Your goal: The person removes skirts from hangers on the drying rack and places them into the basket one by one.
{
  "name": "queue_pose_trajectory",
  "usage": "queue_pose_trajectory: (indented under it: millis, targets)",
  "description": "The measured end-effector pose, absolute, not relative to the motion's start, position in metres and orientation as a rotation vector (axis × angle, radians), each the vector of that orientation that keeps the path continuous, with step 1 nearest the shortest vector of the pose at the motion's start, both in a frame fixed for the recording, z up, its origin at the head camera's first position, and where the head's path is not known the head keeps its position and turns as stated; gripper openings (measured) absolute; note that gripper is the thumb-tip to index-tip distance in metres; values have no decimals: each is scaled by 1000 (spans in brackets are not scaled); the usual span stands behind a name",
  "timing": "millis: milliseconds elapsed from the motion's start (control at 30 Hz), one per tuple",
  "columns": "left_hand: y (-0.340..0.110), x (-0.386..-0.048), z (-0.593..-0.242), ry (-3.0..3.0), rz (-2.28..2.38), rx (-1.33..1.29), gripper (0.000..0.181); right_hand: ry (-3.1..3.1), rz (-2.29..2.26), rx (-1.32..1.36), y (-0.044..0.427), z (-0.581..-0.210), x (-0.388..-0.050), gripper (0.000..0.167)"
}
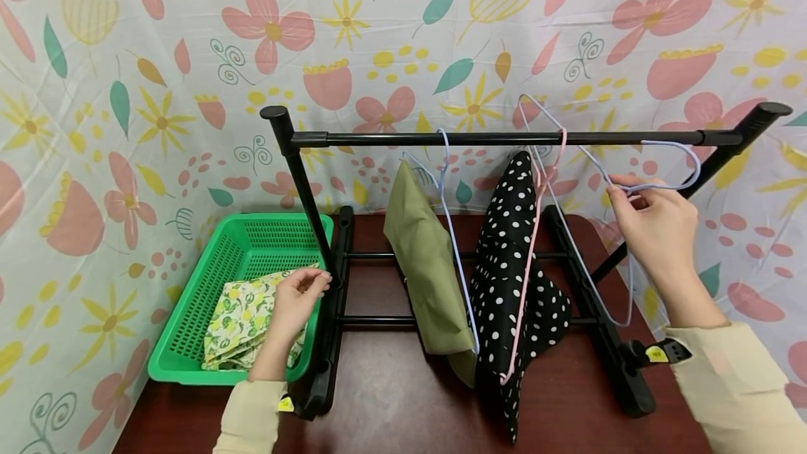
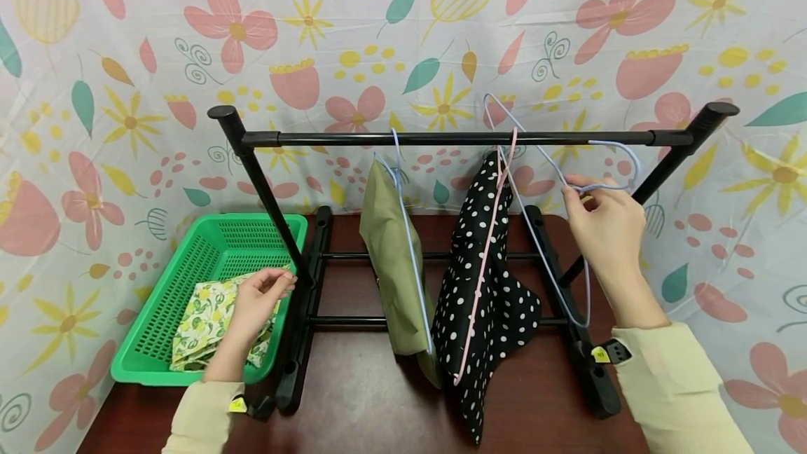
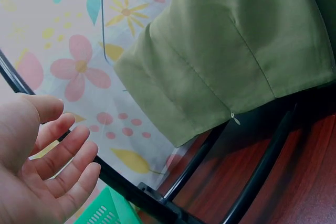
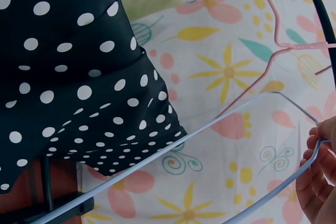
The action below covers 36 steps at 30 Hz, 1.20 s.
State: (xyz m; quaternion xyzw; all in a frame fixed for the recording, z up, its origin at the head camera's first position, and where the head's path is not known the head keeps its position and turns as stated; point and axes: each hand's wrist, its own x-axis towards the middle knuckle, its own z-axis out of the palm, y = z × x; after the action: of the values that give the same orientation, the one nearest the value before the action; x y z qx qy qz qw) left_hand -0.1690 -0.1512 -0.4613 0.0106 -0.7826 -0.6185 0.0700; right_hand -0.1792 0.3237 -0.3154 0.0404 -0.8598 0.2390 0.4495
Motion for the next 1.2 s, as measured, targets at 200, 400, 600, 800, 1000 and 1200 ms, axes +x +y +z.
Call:
queue_pose_trajectory:
  millis: [200, 400, 600, 800, 1000, 1200]
  targets:
    - [-147, -174, -463, -2363, -1868, 23, 17, -2154, 563, 85, 320, -311, -184, 20]
    - [-143, -179, -464, -2379, -1855, 21, 16, -2181, 518, 56, 317, -309, -188, 23]
    - [-141, -181, -462, -2395, -1860, 22, 17, -2196, 496, 27, 314, -308, -189, 35]
    - [-140, -182, -462, -2410, -1863, 36, 18, -2249, 505, -46, 311, -307, -192, 30]
    - [-133, -176, -444, -2424, -1853, 18, 14, -2319, 501, -82, 307, -307, -195, 27]
    - [-126, -171, -430, -2442, -1824, -6, 14, -2355, 495, -93, 304, -308, -199, 26]
